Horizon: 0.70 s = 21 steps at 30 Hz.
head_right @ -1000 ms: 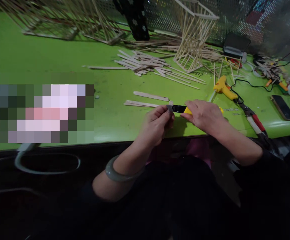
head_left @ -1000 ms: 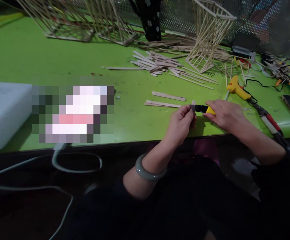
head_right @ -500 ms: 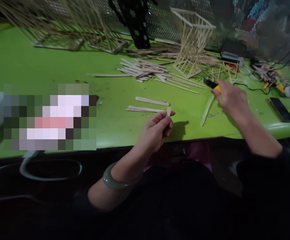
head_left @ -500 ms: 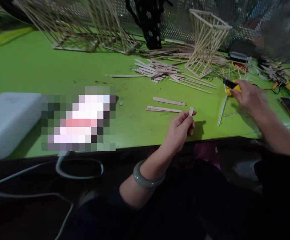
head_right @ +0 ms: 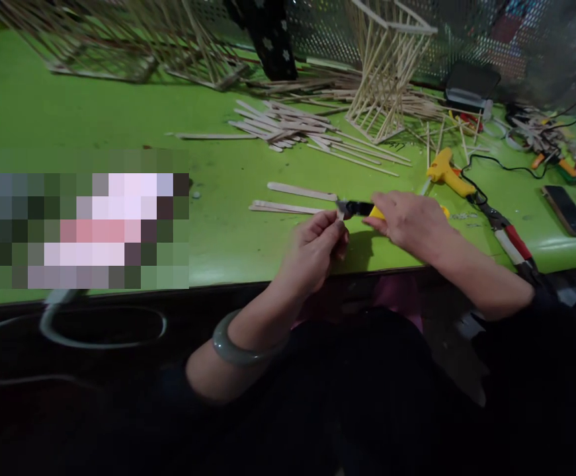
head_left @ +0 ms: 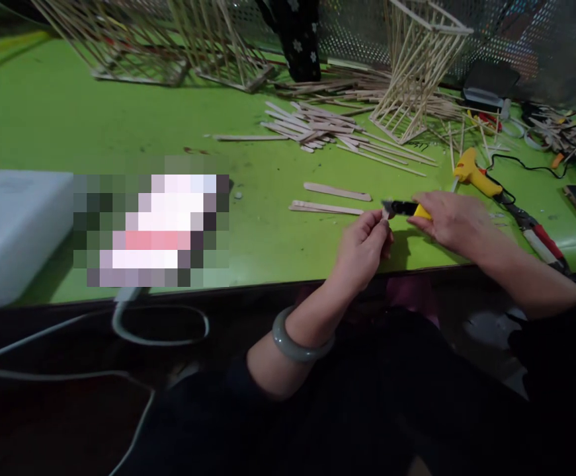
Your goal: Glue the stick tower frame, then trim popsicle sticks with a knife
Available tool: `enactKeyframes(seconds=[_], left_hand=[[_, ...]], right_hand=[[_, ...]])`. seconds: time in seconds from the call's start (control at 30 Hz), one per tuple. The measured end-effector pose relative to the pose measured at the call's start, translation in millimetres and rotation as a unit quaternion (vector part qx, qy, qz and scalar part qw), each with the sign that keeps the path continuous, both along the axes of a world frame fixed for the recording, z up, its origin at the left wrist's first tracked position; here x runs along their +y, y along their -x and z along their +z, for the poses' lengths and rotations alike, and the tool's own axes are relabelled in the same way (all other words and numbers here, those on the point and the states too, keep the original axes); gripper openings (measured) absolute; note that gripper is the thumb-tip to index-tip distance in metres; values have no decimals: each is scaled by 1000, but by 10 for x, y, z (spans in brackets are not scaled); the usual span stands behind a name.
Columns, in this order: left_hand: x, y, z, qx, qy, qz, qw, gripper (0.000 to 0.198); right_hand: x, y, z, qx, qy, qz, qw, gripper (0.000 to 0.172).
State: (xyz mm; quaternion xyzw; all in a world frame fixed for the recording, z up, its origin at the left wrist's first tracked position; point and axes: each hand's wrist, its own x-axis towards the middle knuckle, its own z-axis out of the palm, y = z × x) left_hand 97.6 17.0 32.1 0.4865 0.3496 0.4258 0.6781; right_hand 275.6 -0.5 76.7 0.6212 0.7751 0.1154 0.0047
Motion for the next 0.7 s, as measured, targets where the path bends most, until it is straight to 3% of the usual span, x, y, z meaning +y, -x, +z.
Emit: enactKeyframes(seconds=[0.17, 0.27, 0.47, 0.7], left_hand=[[-10, 7, 10, -9, 19, -14, 1000, 10], [3, -3, 22, -18, 25, -11, 999, 10], [5, -13, 26, -18, 10, 10, 1000, 18], [-20, -10, -9, 2, -12, -20, 1000, 10]], right_hand=[[3, -279, 0, 54, -36, -50, 997, 57], [-104, -138, 22, 73, -20, -24, 997, 60], [-151, 198, 23, 11, 17, 40, 999, 57], [13, -168, -13, -4, -43, 8, 999, 56]])
